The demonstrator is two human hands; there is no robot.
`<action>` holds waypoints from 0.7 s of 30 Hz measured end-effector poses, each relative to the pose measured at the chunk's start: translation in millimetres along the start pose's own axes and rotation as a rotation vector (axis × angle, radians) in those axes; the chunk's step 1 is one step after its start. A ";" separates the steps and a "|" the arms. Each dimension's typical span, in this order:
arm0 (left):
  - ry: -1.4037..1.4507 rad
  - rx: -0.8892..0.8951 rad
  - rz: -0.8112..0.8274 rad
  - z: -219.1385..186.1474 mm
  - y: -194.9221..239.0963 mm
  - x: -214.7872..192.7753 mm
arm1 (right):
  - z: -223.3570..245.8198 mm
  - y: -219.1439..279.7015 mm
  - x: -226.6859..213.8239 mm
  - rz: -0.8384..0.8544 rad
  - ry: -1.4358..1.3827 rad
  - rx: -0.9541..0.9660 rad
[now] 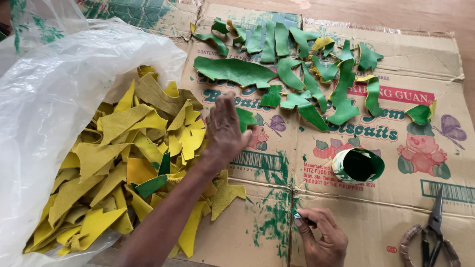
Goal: The person paints yellow foam pieces green using a small brush and a paint can. They pick up each piece from a pile, apply green paint to one side, and place the finished piece on a cardboard surface. The process is repeated continuously throughout the clip.
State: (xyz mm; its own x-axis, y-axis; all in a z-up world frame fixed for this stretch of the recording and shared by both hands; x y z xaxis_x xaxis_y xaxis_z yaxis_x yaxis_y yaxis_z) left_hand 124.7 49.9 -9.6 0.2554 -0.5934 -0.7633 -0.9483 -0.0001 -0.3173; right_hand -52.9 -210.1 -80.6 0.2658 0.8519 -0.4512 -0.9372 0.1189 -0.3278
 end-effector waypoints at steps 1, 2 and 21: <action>-0.006 0.005 -0.020 2.6 -7.6 -3.3 | -0.7 0.5 1.9 0.005 0.004 -0.010; -0.011 0.010 -0.041 5.1 -14.9 -5.2 | -1.8 0.9 4.3 0.009 -0.004 -0.008; -0.106 0.081 -0.199 6.9 -45.3 6.8 | 6.3 4.9 14.7 0.043 0.010 -0.009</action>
State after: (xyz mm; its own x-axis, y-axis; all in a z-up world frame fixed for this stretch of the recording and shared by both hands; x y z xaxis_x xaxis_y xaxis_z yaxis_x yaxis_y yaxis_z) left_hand 170.7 51.4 -4.3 0.4581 -0.5002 -0.7348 -0.8602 -0.0413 -0.5082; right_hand -55.0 -193.8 -83.6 0.2279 0.8510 -0.4731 -0.9457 0.0777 -0.3157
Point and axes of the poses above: each hand's wrist, its own y-axis away from the middle knuckle, its own x-axis out of the palm, z = x × y, the point moved 6 cm from there along -y, towards the middle knuckle, and after that the axes turned 4 degrees about y, right-handed, at the moved point
